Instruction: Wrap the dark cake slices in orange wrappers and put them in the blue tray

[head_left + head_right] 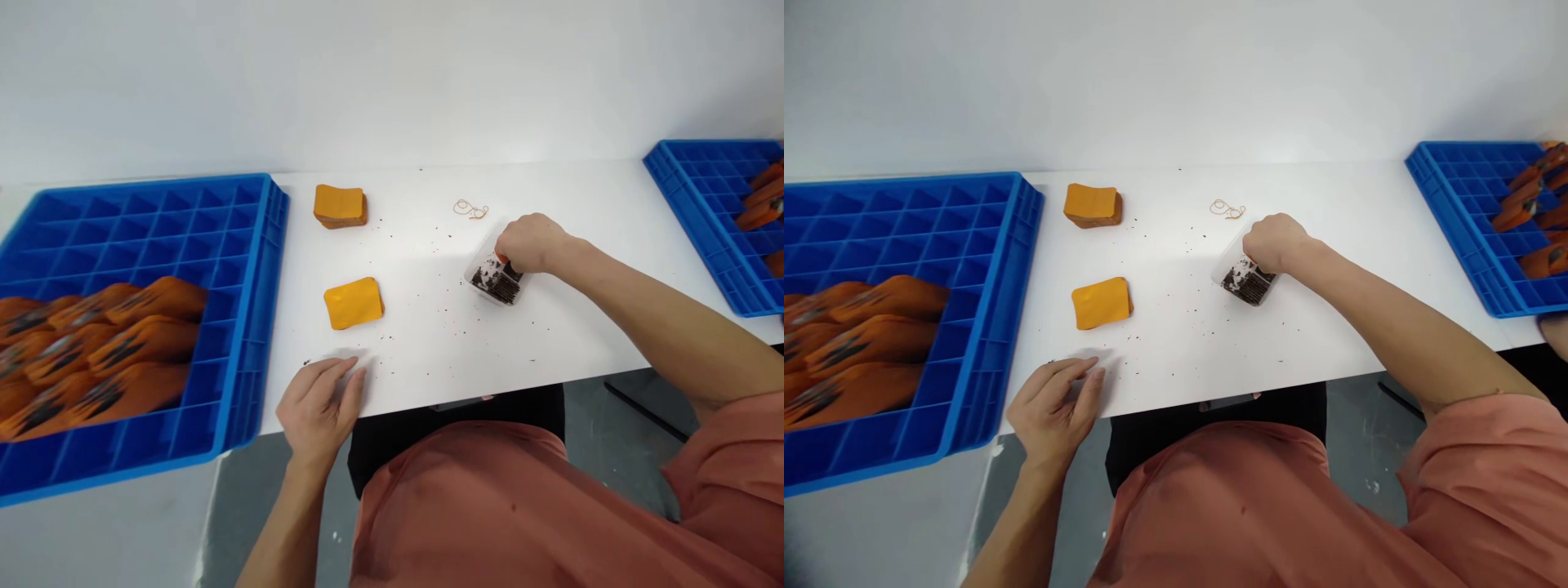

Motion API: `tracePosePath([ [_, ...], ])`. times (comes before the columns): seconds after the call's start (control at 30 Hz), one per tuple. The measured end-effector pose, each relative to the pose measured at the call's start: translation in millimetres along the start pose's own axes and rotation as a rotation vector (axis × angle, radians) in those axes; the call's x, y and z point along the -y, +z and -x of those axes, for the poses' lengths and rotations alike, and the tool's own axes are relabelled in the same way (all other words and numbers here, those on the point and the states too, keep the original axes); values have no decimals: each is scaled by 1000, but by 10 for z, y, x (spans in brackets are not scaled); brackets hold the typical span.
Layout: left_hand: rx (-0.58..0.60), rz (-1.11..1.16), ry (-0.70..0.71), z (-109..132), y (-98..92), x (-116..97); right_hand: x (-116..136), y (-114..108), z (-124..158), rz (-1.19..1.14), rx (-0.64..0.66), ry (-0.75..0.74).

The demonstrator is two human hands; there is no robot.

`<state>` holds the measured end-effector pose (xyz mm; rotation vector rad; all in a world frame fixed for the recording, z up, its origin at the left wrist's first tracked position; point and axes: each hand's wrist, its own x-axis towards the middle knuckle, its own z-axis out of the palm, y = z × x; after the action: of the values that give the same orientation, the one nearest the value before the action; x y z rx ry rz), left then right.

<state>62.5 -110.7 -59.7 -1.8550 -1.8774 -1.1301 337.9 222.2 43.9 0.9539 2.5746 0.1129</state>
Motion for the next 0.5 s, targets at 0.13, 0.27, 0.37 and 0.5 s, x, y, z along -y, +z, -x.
tracePosePath([
  [0.13,7,3,-8,3,-4,7,-57,-32,0,-121,-33,9],
  [0.27,8,9,-15,2,1,11,-239,-146,92,-192,-29,2],
  [0.37,20,21,-21,-7,11,7,-440,-274,296,-337,-147,-32],
  [0.5,40,26,-61,-12,29,-3,-611,-351,701,-622,-375,-28],
])
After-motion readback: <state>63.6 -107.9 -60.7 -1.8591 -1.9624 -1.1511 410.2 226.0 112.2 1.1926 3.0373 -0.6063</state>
